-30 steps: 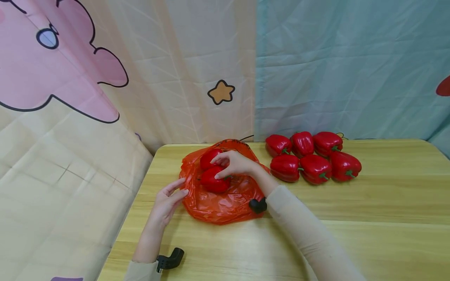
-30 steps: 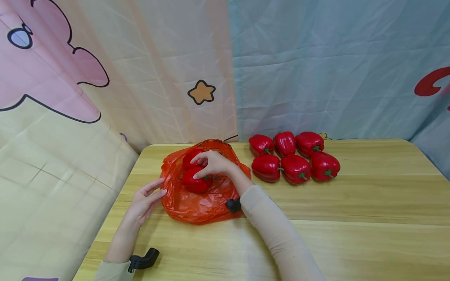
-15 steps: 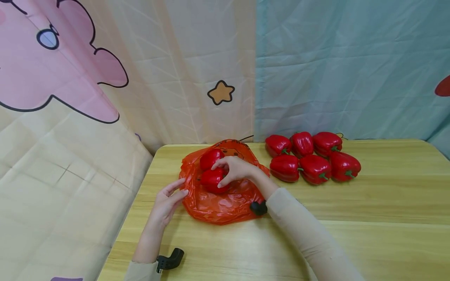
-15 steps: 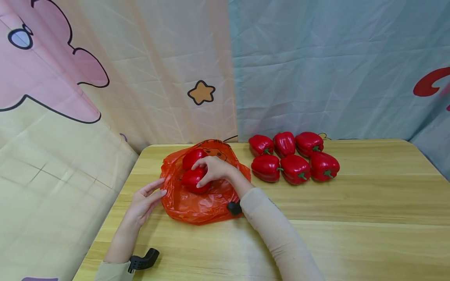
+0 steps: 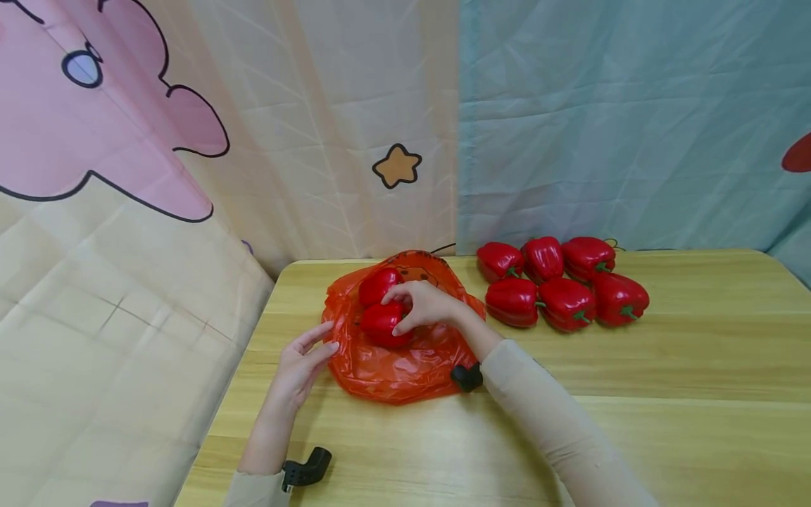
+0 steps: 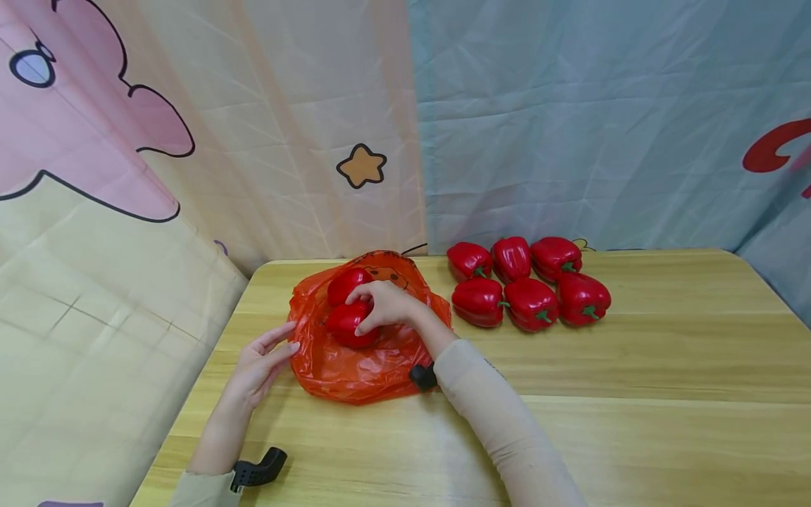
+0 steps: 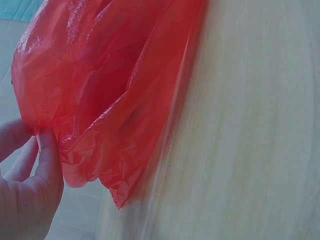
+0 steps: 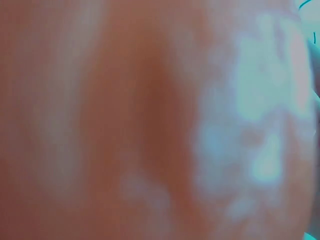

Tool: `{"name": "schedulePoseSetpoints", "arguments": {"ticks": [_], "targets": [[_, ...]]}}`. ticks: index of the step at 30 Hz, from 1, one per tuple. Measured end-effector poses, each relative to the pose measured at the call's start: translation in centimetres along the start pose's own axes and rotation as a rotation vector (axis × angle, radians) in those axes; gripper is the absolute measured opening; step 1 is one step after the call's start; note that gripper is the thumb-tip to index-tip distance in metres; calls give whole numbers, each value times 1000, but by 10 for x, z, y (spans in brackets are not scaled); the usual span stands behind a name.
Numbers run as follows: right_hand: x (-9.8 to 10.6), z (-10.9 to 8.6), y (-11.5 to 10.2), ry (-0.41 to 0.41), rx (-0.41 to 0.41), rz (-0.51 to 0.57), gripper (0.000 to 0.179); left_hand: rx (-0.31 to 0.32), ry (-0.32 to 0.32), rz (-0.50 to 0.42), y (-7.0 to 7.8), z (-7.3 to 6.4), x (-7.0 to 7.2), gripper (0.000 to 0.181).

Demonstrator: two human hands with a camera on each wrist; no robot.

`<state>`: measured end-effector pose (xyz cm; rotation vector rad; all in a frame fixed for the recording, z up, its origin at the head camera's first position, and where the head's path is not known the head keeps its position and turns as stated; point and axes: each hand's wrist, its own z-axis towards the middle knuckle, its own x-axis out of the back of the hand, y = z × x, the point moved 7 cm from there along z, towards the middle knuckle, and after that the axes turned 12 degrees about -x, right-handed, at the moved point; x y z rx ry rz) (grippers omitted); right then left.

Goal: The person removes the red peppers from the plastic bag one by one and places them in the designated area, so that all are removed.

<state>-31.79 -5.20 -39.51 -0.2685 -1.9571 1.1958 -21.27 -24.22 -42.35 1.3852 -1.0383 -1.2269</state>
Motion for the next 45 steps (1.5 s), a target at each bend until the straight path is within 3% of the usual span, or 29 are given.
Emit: {"name": "schedulePoseSetpoints", "arguments": {"ticks": [19, 26, 40, 45], "targets": [[18, -18, -20, 30, 42, 17, 47, -4, -7, -1, 4, 3, 0, 48], [27, -35, -25, 55, 47, 45, 49, -9, -8, -10, 3, 3, 1, 46], [35, -69, -21, -9, 31, 123, 50, -13, -12, -12, 1, 2, 1, 47], [44, -84, -19, 38, 70, 77, 51, -18, -12, -17, 0, 2, 2, 44]]}}
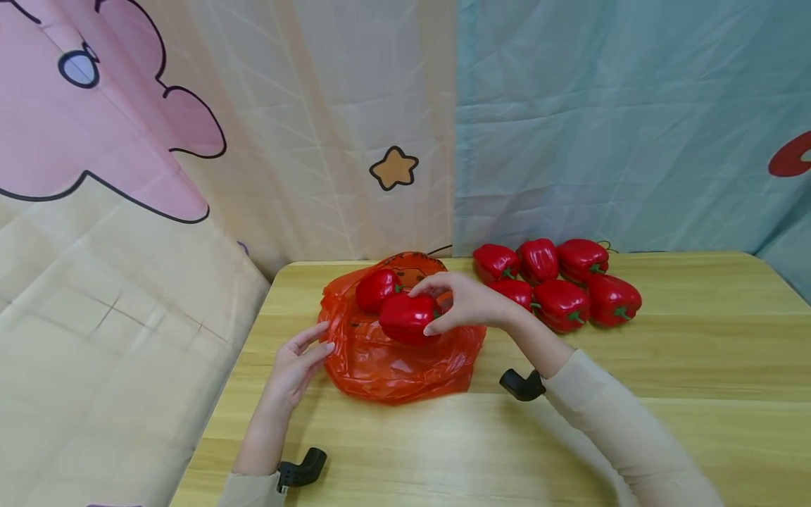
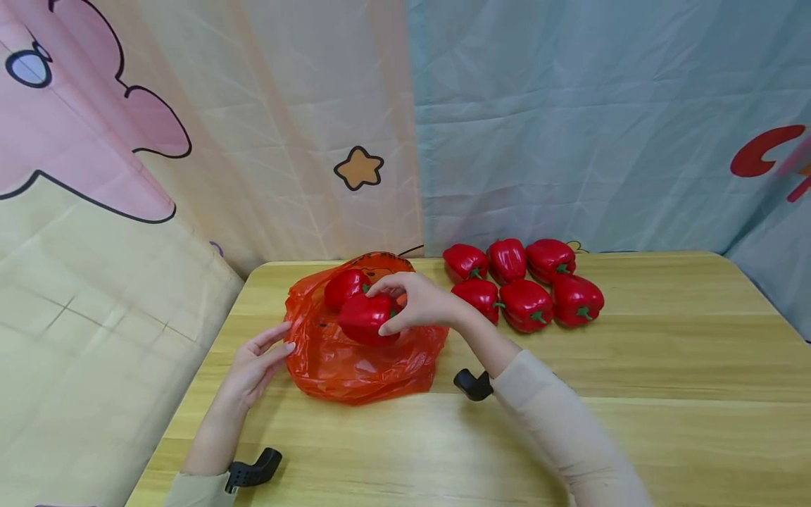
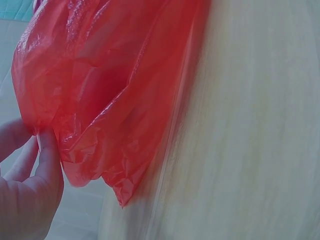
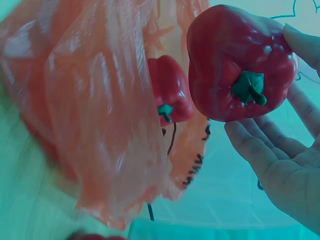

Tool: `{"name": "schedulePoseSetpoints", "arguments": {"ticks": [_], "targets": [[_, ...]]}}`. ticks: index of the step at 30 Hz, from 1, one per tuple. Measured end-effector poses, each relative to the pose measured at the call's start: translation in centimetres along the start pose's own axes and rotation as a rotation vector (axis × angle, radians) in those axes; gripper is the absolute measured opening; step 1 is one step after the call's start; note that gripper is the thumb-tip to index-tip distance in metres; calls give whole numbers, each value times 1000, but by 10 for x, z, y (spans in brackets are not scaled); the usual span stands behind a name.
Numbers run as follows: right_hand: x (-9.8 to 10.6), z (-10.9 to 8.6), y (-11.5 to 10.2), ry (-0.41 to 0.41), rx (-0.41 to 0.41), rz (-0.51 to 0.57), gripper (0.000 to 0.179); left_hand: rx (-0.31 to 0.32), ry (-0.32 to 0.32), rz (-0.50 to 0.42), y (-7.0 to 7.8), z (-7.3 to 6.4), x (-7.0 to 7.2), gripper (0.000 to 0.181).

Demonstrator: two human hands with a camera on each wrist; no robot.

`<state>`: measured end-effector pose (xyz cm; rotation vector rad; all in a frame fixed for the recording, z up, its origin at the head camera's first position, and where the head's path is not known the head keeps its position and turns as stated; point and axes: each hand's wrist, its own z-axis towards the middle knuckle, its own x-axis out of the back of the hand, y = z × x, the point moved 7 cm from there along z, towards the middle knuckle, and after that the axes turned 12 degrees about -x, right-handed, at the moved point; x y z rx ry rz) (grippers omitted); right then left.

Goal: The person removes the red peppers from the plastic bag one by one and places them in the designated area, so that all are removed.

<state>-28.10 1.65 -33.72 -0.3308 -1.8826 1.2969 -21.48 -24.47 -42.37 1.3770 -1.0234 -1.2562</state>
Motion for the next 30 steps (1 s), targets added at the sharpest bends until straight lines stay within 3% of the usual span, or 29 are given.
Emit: {"name": "schedulePoseSetpoints", "arguments": {"ticks": [16, 30], "targets": [[28, -44, 19, 90, -10, -21, 50, 16, 3, 11, -1, 0, 0, 46], [39, -73, 38, 111, -22, 12, 50, 10, -2, 10, -1, -1, 0, 47]]}}
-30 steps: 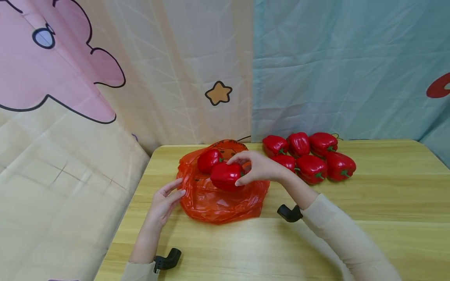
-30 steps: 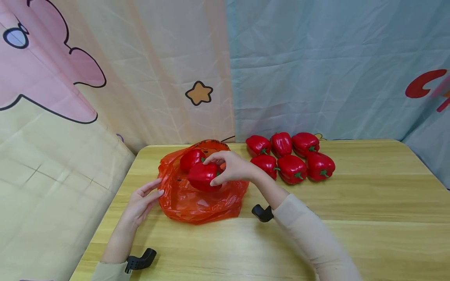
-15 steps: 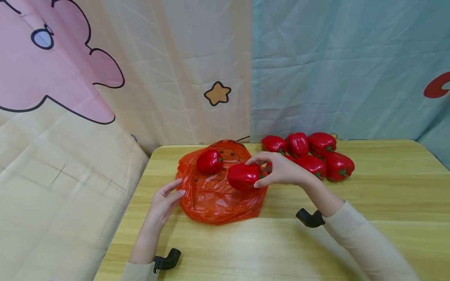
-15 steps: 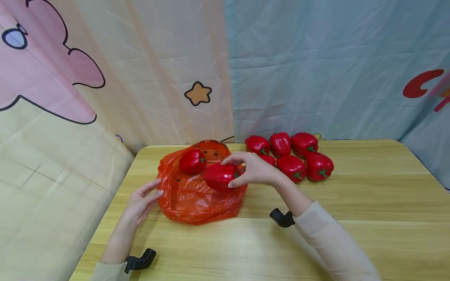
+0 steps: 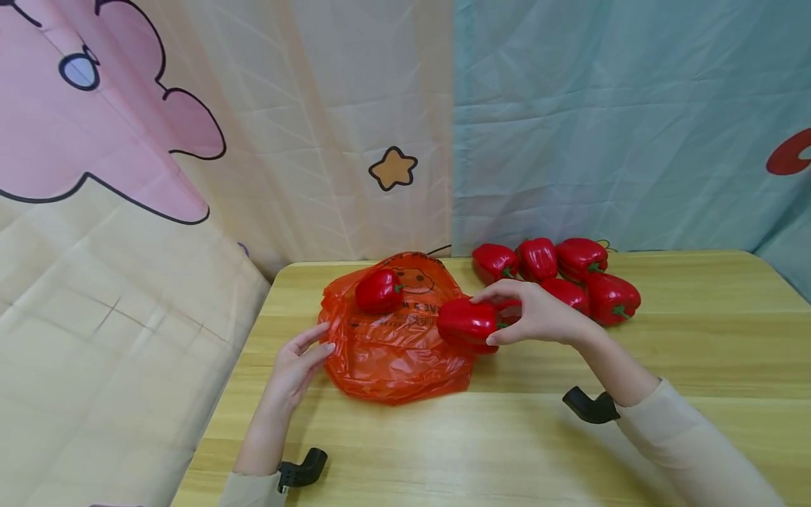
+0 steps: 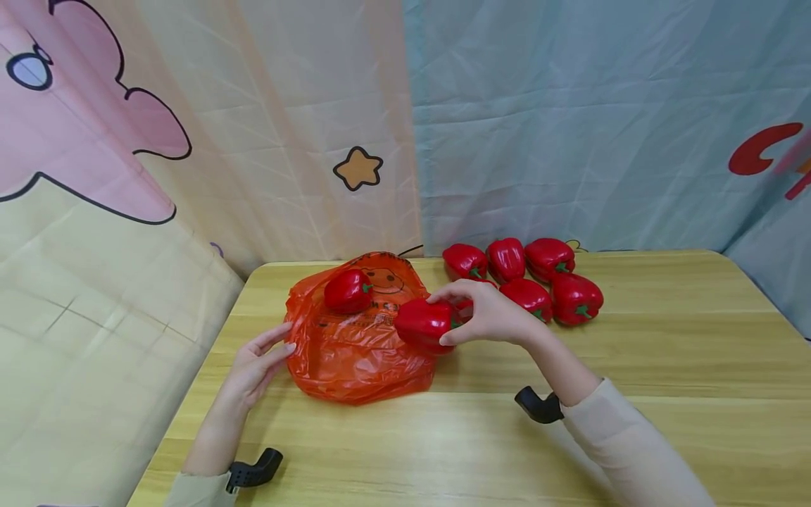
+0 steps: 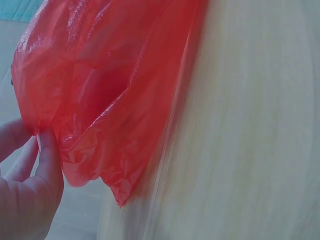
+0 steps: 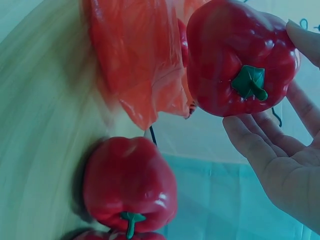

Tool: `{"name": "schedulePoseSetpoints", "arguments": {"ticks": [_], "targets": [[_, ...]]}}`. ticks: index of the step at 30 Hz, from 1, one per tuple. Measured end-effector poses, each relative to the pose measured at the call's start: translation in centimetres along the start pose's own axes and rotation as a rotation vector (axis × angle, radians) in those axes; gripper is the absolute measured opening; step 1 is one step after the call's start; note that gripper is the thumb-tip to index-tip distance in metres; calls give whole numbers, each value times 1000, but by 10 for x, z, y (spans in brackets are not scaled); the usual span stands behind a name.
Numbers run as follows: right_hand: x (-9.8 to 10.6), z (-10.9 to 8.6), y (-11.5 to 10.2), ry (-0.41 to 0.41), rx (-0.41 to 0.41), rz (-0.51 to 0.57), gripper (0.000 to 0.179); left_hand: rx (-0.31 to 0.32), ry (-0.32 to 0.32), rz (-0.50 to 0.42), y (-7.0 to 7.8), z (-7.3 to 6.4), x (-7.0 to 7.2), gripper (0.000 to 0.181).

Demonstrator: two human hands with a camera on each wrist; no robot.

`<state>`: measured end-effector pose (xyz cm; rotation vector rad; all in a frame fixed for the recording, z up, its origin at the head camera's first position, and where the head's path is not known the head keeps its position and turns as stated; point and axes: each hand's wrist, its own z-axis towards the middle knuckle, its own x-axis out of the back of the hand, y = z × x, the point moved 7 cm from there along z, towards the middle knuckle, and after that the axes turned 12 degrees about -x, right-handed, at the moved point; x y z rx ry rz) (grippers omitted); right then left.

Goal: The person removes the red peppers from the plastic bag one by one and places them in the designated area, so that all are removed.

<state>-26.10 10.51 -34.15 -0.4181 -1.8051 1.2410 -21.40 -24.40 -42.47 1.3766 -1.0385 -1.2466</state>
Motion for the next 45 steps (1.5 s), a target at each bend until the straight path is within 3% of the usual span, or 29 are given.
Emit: {"name": "schedulePoseSetpoints", "arguments": {"ticks": [24, 35, 45], "targets": [[17, -38, 31, 93, 16, -41, 49, -7, 18, 0, -1, 0, 1, 43], [17, -49, 43, 136, -24, -92, 48, -10, 16, -2, -1, 0, 0, 42], [13, -53, 63, 131, -67, -49, 49, -9, 17, 3, -1, 0, 0, 44]]}}
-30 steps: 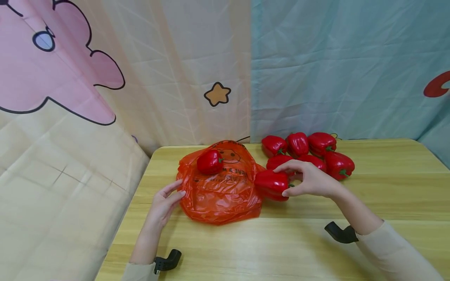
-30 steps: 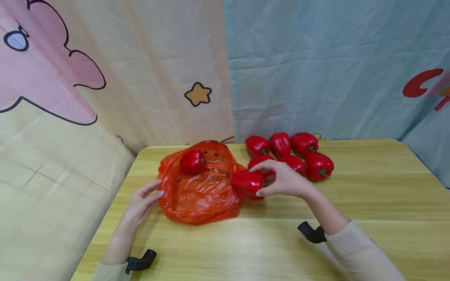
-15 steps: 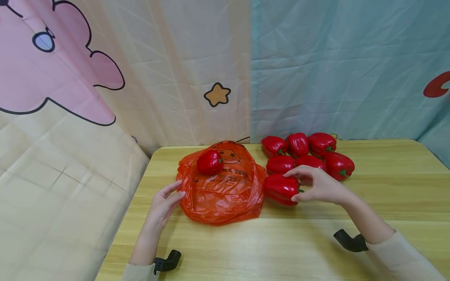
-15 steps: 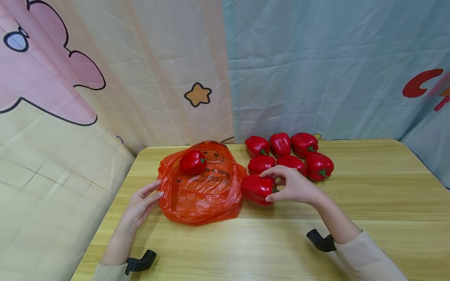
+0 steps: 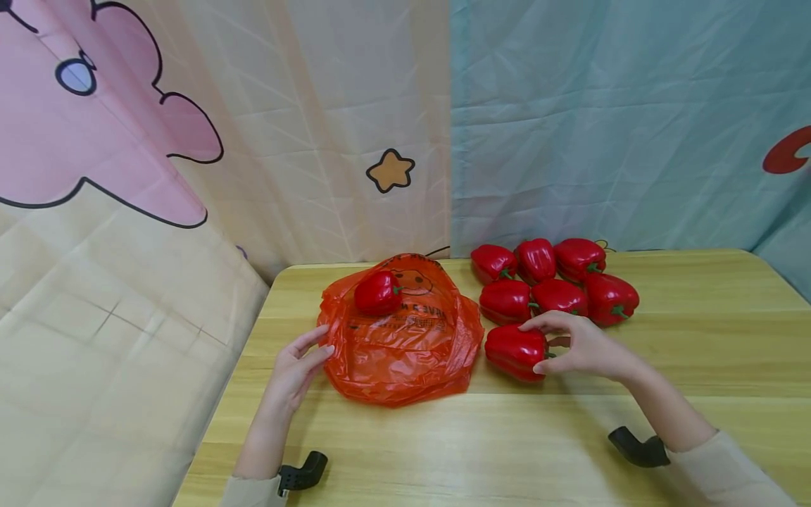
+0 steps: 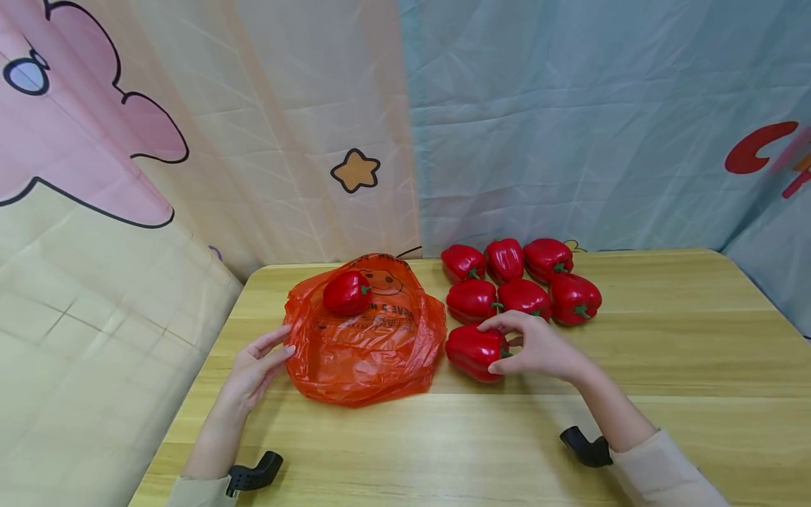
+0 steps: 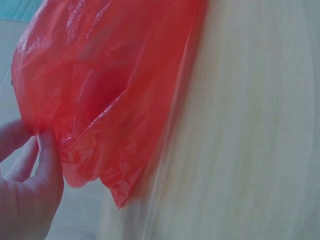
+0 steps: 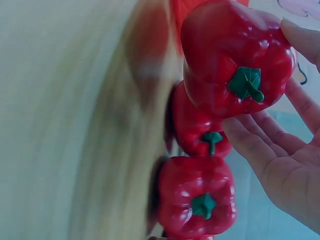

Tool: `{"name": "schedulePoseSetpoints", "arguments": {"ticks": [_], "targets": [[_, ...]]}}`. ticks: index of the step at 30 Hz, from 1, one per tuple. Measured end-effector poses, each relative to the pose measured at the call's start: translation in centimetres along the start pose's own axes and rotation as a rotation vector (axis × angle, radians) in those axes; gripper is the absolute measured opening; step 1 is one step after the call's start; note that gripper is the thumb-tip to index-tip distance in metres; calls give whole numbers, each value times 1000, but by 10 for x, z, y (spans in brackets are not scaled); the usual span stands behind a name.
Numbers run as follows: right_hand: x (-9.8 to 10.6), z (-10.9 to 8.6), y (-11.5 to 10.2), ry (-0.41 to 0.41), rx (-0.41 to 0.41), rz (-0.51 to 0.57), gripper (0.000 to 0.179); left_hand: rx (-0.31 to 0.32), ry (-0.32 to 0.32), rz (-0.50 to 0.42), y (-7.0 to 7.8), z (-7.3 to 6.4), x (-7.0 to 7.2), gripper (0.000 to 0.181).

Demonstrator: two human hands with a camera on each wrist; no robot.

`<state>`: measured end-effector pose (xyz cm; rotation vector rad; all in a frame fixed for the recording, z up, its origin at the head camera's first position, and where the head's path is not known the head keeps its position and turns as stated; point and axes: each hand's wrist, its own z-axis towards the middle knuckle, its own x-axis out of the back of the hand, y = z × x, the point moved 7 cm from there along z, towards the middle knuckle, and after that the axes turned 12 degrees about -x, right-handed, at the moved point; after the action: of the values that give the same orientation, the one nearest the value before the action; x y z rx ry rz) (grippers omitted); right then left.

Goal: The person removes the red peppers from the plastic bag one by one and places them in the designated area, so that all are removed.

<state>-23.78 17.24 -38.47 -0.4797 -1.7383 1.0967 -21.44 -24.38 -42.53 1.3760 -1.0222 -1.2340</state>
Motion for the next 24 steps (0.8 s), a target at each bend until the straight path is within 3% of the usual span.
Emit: {"name": "schedulePoseSetpoints", "arguments": {"ticks": [12, 24], "targets": [[-4, 1, 19, 21, -23, -3, 49, 10, -5, 9, -1, -1, -1, 49], [-1, 5, 22, 35, -29, 12, 52, 16, -10, 11, -1, 0, -1, 50]]}}
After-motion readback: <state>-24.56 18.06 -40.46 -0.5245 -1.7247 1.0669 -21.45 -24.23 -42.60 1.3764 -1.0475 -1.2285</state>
